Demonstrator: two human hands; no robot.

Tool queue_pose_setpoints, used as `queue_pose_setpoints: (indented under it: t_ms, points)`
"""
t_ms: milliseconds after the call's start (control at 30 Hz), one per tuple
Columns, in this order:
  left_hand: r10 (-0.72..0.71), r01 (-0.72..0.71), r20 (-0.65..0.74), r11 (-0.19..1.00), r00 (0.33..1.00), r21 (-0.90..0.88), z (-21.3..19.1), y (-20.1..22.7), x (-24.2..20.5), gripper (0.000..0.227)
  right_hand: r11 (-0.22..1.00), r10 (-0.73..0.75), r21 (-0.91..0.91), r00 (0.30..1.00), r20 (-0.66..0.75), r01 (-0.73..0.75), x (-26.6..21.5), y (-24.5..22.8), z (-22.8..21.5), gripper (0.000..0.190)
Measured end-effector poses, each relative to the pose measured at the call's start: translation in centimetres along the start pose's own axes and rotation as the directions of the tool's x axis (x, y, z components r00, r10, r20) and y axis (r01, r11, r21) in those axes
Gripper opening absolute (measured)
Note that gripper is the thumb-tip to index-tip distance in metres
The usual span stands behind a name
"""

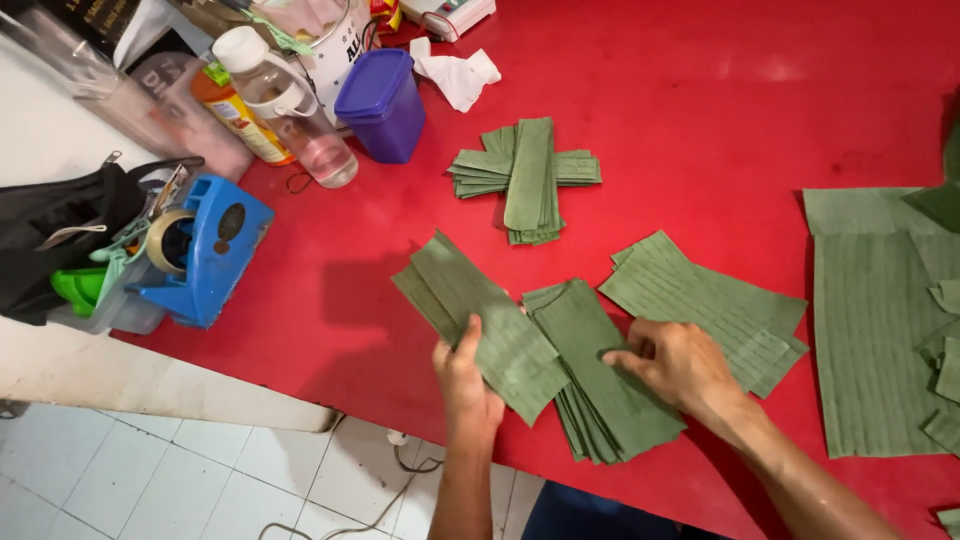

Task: The person cuts long strips of banana leaves into smaller rectangular pieces using scissors. They then fold the cut pieces and stack them neatly on the table.

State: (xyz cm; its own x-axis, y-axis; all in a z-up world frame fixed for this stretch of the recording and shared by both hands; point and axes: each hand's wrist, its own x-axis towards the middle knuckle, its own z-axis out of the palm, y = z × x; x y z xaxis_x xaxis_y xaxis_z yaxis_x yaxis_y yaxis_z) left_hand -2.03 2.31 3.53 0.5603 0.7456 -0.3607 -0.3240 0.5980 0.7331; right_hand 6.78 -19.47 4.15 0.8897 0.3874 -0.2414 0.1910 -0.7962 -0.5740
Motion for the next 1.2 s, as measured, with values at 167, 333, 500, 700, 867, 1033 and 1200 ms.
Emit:
queue_pose_setpoints:
  t_ms: [167,333,500,700,867,1033,1200]
  points:
    - [-0.009,0.011,-0.032,0.999,0.999,0.054,-1.3,0.2,1.1,0.034,0.991,-0.095,0.084,0.993,-0.075,0.102,1.1,2.8,0.7,0.018]
    - [-0.06,0.064,-0.096,0.997,0.994,0.038,-0.8,-0.6,0.2,0.031,0.951,-0.102,0.26,0.962,-0.254,0.169,1.6,4.2,0.4,0.007]
    - [-0.212,0.217,-0.057,0.968,0.976,0.122,-0.5,-2.0,-0.4,0.03,0.745,-0.214,0.591,0.95,-0.228,0.31,0.4,1.8,-0.7,0.026]
    - [-0.199,0.17,0.21,0.974,0.957,0.15,2.3,-0.5,-3.2,0.048,0.763,-0.321,0.577,0.946,-0.054,0.292,0.0,1.5,-0.3,0.033]
    - [-0.139,0.119,0.082,0.97,0.987,0.212,1.9,-3.7,-1.0,0.045,0.739,-0.344,0.616,0.939,-0.001,0.271,1.0,3.2,1.5,0.011]
    - [-0.129,0.132,-0.033,0.98,0.991,0.148,1.2,-4.4,0.4,0.034,0.769,-0.353,0.593,0.932,0.083,0.238,0.7,3.1,1.3,0.014]
    - [-0.138,0.136,-0.143,0.99,0.98,-0.022,1.8,-1.8,0.2,0.036,0.778,-0.236,0.625,0.891,0.388,-0.066,1.2,4.0,-0.1,0.008]
